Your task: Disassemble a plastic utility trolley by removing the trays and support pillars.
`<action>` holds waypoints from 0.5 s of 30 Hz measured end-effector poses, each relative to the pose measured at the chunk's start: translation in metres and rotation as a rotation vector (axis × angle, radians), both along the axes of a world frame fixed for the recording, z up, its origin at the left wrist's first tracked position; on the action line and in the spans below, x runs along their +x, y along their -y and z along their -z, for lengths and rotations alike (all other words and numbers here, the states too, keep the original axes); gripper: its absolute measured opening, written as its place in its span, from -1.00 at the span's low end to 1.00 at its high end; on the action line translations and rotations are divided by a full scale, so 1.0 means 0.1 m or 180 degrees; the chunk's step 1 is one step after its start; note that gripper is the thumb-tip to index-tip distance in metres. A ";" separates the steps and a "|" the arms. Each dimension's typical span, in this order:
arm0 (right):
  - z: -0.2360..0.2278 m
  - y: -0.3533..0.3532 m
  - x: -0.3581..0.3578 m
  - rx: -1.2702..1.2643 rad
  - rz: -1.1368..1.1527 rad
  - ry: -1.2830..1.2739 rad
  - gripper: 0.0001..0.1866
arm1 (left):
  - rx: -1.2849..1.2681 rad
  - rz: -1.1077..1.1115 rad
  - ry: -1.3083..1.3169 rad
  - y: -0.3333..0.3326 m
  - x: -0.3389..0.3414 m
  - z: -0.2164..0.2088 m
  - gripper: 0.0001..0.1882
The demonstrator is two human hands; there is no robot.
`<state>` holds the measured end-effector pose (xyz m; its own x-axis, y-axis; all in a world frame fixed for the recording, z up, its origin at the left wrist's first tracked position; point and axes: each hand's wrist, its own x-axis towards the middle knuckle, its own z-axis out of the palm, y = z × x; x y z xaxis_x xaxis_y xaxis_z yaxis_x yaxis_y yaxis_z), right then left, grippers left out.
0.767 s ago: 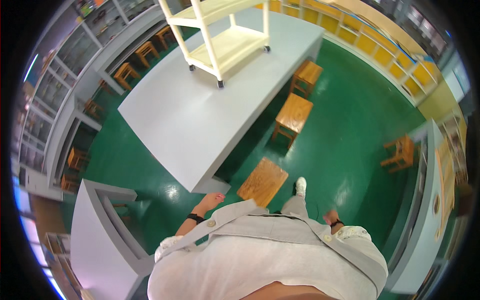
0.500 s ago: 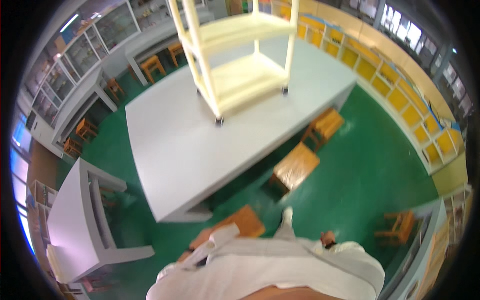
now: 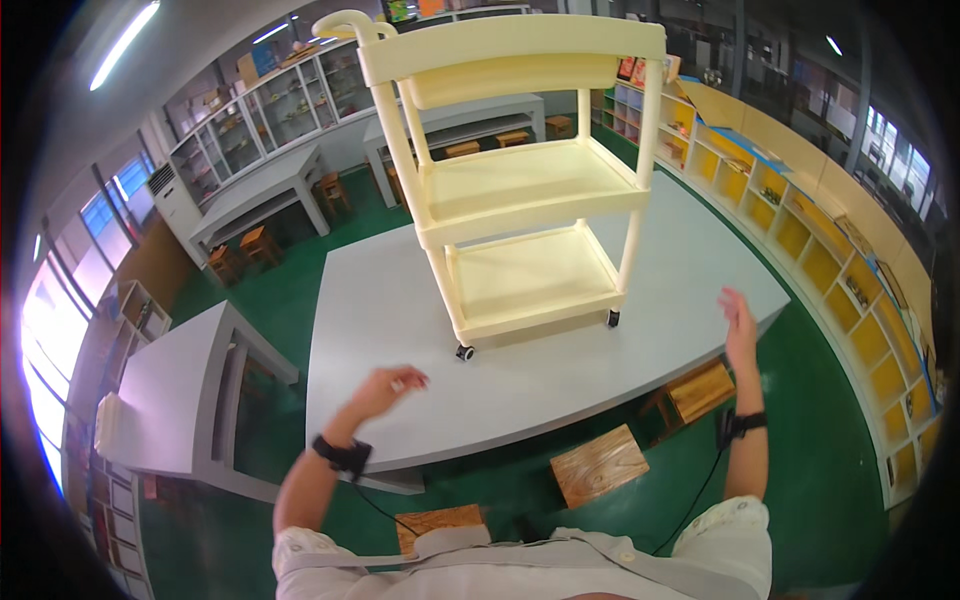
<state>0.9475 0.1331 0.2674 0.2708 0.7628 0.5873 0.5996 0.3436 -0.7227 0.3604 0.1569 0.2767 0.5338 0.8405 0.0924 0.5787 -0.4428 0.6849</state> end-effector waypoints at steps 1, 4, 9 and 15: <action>-0.34 -0.18 -0.03 0.0282 -0.0174 -0.0023 -0.68 | 0.0045 -0.0119 0.0290 -0.10 -0.06 -0.32 -0.85; -1.19 -0.65 -0.13 0.0327 -0.0595 0.0005 -0.70 | 0.0104 -0.0638 0.0526 -0.27 -0.18 -1.21 -0.81; -2.19 -1.17 -0.38 -0.0175 -0.0499 -0.0246 -0.62 | 0.0570 -0.0698 -0.0232 -0.41 -0.36 -2.37 -0.78; -3.00 -1.49 -0.74 -0.0258 -0.0251 0.0664 -0.61 | 0.1102 -0.0663 -0.1662 -0.40 -0.36 -3.98 -0.81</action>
<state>0.8735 0.2822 0.5673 0.0877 0.8237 0.5602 0.7124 0.3413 -0.6132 0.3246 0.1969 0.6751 0.4113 0.8992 0.1490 0.8935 -0.4301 0.1290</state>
